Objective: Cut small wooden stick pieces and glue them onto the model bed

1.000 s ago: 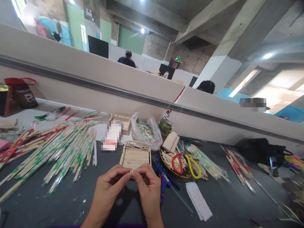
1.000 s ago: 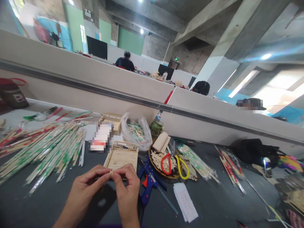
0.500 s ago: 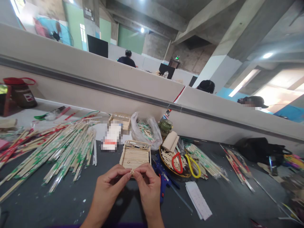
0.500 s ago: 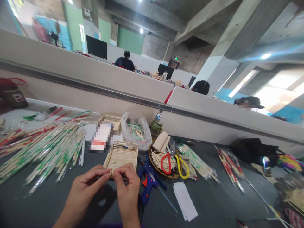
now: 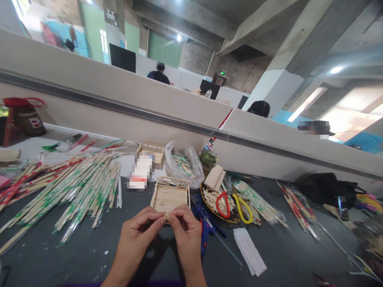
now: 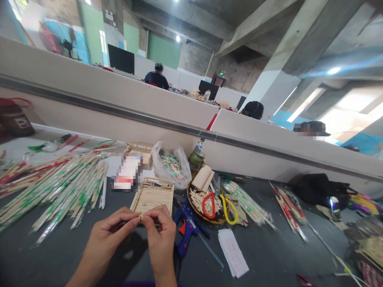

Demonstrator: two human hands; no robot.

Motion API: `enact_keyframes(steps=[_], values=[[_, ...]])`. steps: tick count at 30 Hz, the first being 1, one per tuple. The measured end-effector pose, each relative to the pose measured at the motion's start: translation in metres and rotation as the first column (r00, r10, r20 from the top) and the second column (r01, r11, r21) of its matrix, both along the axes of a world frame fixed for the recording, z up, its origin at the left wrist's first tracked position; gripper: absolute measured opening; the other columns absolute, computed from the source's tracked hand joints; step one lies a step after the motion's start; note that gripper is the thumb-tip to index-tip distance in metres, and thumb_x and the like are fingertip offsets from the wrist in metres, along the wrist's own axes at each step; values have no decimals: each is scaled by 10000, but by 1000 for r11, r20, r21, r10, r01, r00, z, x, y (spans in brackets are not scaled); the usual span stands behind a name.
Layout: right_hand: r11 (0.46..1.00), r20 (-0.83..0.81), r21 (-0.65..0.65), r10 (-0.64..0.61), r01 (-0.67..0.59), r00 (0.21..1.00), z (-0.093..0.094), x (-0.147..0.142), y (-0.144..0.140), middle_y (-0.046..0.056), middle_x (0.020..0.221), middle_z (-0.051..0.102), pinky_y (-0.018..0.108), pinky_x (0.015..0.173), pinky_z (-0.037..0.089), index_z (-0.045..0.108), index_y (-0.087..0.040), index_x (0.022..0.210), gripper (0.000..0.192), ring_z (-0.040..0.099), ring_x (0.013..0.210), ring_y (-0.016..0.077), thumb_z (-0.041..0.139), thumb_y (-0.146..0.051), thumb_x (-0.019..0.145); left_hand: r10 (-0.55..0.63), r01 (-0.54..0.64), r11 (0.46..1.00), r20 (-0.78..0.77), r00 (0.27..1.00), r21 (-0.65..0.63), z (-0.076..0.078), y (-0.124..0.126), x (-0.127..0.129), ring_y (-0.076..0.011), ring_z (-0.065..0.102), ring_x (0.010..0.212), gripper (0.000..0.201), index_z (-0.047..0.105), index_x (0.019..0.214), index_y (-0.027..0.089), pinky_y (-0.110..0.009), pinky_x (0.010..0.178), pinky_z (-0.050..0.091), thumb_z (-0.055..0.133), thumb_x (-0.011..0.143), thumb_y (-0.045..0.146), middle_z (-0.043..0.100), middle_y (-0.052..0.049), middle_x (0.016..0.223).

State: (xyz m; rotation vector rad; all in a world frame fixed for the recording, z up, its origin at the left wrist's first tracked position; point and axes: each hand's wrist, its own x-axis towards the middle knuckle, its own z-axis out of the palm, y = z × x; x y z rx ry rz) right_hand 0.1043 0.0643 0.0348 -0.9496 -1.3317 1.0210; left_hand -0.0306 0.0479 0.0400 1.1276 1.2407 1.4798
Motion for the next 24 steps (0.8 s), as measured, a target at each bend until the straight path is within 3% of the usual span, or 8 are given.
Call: enact_keyframes(steps=[8,15,24], values=[[1000,-25,-1,-3,3,1000,1,1,0,-5,780,602,259,698,462,681,-212,788,126,579,755,154,659,-285,888,-44,56,994,126,991,-92,3,-1,2,-104,520,504,204,828,827,223,-212,454,431,806,719,395,709,-30,777],[999,61,22,28,-30,998,0,6,2,-5,778,604,268,719,450,683,-219,794,133,581,767,157,638,-281,903,-73,231,932,479,875,-280,-2,1,4,-70,471,442,352,731,633,165,-161,369,400,872,615,487,598,30,578],[998,103,28,45,-48,994,2,6,0,8,822,625,277,748,465,730,-233,861,136,613,813,170,616,-275,922,-122,312,911,545,829,-271,-1,4,2,-47,458,415,352,697,586,135,-146,351,391,900,602,422,575,41,549]])
